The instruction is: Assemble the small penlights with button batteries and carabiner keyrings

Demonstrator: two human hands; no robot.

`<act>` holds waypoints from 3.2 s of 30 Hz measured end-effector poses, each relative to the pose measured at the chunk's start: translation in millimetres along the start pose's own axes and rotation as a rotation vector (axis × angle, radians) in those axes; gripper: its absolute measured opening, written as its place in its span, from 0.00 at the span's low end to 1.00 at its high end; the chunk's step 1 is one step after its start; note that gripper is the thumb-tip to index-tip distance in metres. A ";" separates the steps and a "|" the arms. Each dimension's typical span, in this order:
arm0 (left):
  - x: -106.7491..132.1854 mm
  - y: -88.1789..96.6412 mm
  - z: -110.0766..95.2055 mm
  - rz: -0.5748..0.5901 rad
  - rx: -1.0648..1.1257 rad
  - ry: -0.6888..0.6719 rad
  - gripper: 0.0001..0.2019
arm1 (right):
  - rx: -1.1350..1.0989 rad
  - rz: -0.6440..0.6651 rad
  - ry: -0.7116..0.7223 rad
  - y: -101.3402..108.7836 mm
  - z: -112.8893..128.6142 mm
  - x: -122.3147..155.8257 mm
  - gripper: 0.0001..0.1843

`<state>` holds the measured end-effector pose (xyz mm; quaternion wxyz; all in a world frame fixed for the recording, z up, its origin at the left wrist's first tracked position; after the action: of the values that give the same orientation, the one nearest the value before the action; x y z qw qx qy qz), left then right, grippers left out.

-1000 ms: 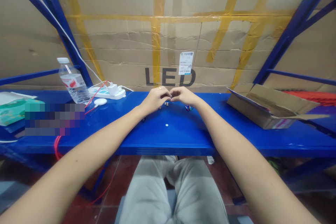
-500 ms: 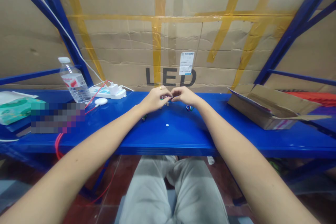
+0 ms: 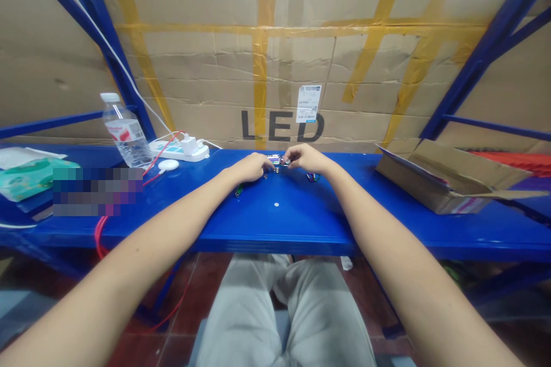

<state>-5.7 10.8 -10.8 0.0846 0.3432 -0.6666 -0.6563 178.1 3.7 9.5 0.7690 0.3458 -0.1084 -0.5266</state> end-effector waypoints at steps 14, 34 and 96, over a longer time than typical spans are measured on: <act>1.4 6.9 6.0 0.030 0.064 -0.015 0.12 | 0.020 0.006 -0.029 -2.6 2.5 1.5 0.09; -0.1 30.4 -42.7 -0.465 0.150 -0.080 0.02 | -0.099 0.016 -0.003 -7.4 4.7 -0.1 0.09; 1.6 25.0 -7.1 -0.283 0.232 0.099 0.04 | -0.007 0.022 -0.079 -11.3 -0.3 0.2 0.11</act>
<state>-11.6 1.6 12.8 -0.0159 0.4730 -0.6778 -0.5626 170.1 1.3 1.9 0.7712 0.3208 -0.1407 -0.5315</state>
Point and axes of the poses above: each hand's wrist, its own x-axis away from the middle knuckle, its own y-axis out of the back of the hand, z = x × y, the point moved 4 cm from there along -x, towards the middle knuckle, and after that the axes turned 7 degrees about -y, right-handed, at the moved point
